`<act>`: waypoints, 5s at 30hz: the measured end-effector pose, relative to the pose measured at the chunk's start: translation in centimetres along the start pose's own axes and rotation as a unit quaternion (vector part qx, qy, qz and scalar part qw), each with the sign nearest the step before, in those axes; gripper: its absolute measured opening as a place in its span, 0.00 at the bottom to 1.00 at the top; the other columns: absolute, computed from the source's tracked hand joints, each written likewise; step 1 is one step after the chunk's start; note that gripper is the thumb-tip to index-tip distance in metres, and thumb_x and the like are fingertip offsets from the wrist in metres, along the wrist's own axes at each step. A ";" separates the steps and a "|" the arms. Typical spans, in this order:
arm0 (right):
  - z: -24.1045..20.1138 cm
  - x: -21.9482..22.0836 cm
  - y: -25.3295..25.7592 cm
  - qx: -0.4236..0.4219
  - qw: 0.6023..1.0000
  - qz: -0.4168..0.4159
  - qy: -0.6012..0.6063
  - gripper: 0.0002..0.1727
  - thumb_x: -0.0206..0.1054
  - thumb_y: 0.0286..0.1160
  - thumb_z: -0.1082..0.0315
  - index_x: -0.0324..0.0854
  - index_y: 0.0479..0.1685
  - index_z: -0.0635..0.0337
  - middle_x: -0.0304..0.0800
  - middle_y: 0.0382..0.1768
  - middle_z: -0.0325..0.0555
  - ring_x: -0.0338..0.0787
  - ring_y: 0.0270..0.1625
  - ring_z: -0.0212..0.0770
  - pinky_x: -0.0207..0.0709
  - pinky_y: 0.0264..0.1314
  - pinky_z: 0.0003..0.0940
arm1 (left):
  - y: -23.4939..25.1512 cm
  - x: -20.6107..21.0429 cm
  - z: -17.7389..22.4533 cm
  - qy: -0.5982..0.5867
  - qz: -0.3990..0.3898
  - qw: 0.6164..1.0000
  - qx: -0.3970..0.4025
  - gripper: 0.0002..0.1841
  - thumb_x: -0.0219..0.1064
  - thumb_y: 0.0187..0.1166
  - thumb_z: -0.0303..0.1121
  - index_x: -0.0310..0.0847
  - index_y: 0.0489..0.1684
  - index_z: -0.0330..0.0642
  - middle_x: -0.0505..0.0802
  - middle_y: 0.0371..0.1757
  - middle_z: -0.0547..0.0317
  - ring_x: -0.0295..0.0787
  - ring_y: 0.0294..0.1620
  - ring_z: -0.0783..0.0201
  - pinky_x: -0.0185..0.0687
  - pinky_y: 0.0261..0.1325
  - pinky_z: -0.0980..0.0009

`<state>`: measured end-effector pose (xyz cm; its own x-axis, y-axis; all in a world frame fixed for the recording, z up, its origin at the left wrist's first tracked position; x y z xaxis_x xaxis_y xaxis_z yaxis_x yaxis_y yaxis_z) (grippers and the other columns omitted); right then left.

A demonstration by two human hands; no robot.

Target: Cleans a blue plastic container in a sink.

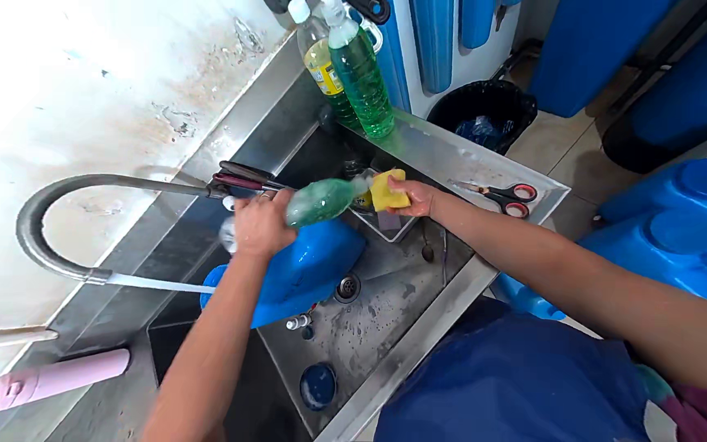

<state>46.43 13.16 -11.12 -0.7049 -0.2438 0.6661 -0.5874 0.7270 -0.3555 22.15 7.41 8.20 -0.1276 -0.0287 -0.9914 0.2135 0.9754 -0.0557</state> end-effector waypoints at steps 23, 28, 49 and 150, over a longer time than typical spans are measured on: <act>3.0 7.5 -2.8 0.059 0.879 -0.132 -0.454 0.24 0.56 0.85 0.66 0.71 0.76 0.69 0.88 0.49 0.47 0.87 0.41 0.33 0.84 0.47 0.32 | -5.5 8.4 -18.5 -0.168 -0.030 0.913 -0.370 0.57 0.85 0.58 0.60 0.59 0.93 0.49 0.60 0.90 0.27 0.47 0.88 0.18 0.28 0.74 0.09; -7.1 13.7 2.3 -0.220 0.784 -0.143 -0.562 0.52 0.67 0.64 0.36 0.62 0.88 0.61 0.81 0.75 0.51 0.84 0.70 0.39 0.80 0.71 0.41 | -13.5 9.8 -14.7 -0.175 -0.158 0.912 -0.335 0.75 0.96 0.39 0.49 0.42 0.97 0.53 0.52 0.89 0.21 0.57 0.82 0.16 0.69 0.65 0.22; 10.1 23.9 7.4 -0.285 0.533 0.061 -0.794 0.22 0.53 0.89 0.68 0.80 0.76 0.65 0.80 0.77 0.64 0.75 0.83 0.64 0.60 0.87 0.65 | -19.1 11.3 -12.5 -0.268 -0.121 0.912 -0.286 0.69 0.89 0.47 0.62 0.48 0.96 0.48 0.58 0.88 0.24 0.53 0.86 0.23 0.58 0.74 0.24; 11.6 18.6 -2.6 -0.046 0.750 -0.271 -0.601 0.35 0.83 0.62 0.59 0.81 0.66 0.73 0.81 0.70 0.70 0.76 0.77 0.66 0.64 0.82 0.61 | -20.6 9.5 0.2 -0.190 -0.200 0.953 -0.123 0.16 0.78 0.60 0.27 0.90 0.44 0.26 0.94 0.48 0.32 0.91 0.55 0.31 0.79 0.60 0.34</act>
<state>30.20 -0.74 -5.39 -0.2536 -0.8824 -0.3963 -0.9267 0.3391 -0.1621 16.71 -13.02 -0.08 0.2192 -0.4403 -0.8707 -0.0178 0.8904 -0.4548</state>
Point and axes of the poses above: each hand's wrist, its own y-axis towards the middle knuckle, its own x-axis out of the palm, z = x × y, the point moved 2 cm from there along y, towards the middle knuckle
